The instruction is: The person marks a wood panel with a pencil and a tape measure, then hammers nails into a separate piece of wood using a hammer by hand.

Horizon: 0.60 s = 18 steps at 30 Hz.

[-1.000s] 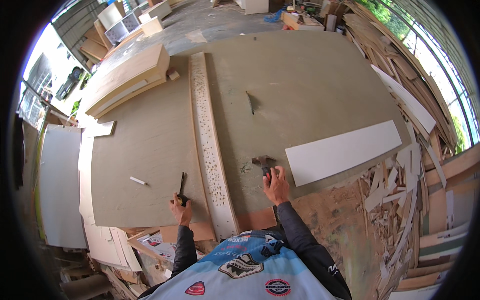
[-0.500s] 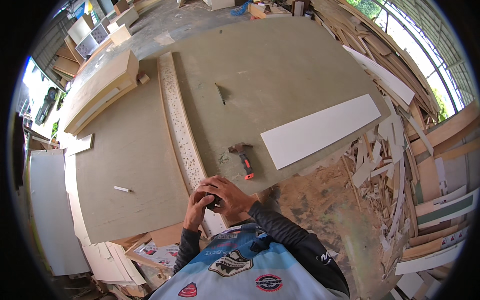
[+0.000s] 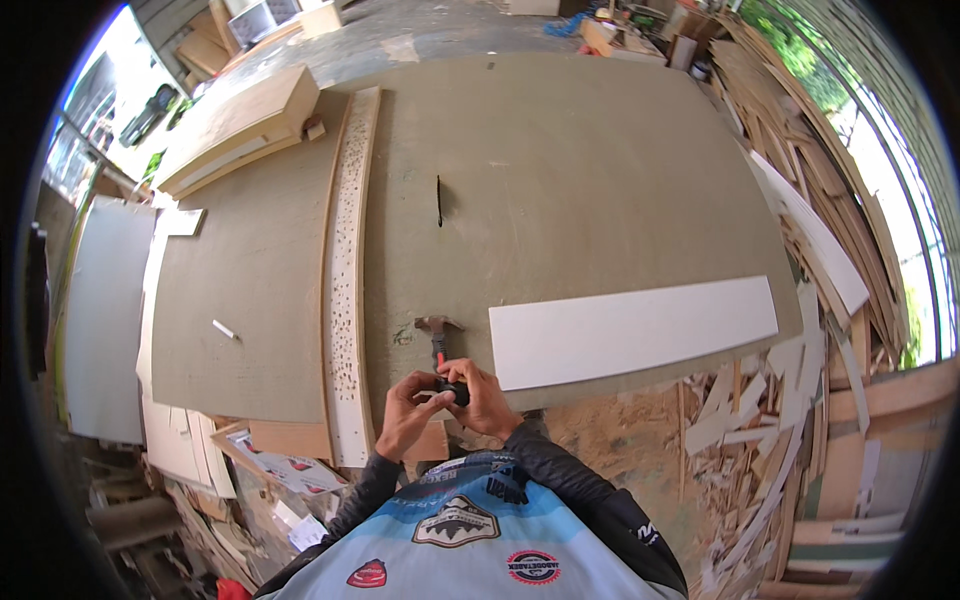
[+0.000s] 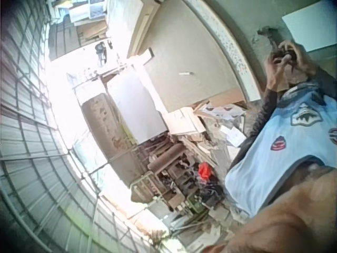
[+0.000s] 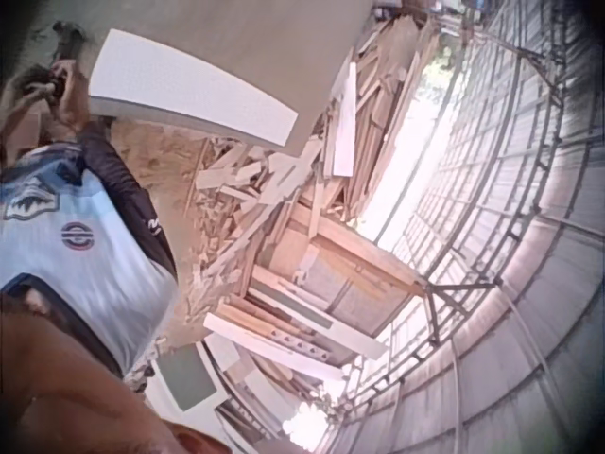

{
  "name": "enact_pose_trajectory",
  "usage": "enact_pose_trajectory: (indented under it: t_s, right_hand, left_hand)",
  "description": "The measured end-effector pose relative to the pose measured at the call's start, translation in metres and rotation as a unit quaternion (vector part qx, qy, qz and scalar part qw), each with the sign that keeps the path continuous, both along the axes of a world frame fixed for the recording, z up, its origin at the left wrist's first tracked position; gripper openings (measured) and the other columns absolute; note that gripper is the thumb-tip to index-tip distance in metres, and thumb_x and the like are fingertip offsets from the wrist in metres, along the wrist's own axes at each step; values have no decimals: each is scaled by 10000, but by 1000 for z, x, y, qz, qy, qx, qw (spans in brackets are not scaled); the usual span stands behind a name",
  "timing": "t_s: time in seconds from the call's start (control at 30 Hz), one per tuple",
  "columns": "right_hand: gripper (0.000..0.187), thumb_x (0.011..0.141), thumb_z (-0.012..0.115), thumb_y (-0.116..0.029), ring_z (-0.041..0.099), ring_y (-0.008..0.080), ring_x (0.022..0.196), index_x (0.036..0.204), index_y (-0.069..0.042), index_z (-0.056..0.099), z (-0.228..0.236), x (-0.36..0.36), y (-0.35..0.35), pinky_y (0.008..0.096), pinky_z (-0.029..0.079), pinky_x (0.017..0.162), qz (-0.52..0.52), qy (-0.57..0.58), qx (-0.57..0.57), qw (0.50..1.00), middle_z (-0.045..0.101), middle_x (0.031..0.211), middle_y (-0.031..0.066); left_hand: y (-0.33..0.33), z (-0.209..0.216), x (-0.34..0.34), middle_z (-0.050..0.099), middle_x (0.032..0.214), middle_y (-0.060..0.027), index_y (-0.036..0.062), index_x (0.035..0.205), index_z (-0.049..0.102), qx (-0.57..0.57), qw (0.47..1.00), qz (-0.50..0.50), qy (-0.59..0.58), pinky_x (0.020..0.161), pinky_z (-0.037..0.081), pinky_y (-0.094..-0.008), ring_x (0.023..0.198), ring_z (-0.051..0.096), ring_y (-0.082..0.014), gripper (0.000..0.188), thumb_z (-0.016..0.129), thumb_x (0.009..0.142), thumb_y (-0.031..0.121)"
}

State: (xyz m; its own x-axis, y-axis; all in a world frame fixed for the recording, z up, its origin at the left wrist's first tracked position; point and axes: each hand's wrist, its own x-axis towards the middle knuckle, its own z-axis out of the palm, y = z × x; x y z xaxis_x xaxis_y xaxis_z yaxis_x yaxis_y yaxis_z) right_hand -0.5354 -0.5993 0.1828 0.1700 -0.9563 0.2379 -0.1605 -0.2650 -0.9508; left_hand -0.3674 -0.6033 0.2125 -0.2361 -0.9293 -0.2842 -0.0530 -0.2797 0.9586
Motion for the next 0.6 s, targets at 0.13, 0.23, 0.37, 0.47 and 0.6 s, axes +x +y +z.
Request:
enact_pose_trajectory:
  t_s: [0.13,0.23,0.37,0.47,0.6]
  right_hand:
    - [510,793,784,-259,665,340,919,1156,-58,488,5,-68,-11,389,549,770,41,104,-9,994,643,1021,153]
    - [499,815,753,-331,664,316,902,1184,-67,543,19,-96,-28,394,549,751,88,177,-54,979,646,1004,141]
    - [356,845,682,-295,647,319,903,1129,-99,595,10,-145,-54,405,541,726,82,260,-90,958,634,1008,120]
    - [280,878,611,-236,588,308,1002,1128,-112,601,4,-187,-80,416,524,795,96,361,-52,926,613,1077,107]
    - [234,881,598,-179,558,340,1049,1098,-92,608,-30,-248,-125,450,472,897,54,384,-53,920,613,1072,124]
  left_hand:
    - [3,2,-60,673,929,-44,10,999,660,-44,997,45,-47,725,526,-275,824,640,-108,273,800,802,137]
    - [13,-13,-82,665,896,-29,26,936,652,29,977,164,134,709,511,-256,795,628,-98,184,776,819,96]
    - [-11,-28,-61,646,837,-15,34,913,628,-32,968,227,105,686,486,-237,754,605,-88,126,734,848,56]
    - [-36,-21,-14,645,822,-15,25,956,624,-73,957,268,82,679,473,-229,732,589,-86,134,715,866,64]
    - [-68,-45,60,659,853,-30,23,1012,632,-107,940,321,45,720,478,-232,787,607,-96,153,686,901,114]
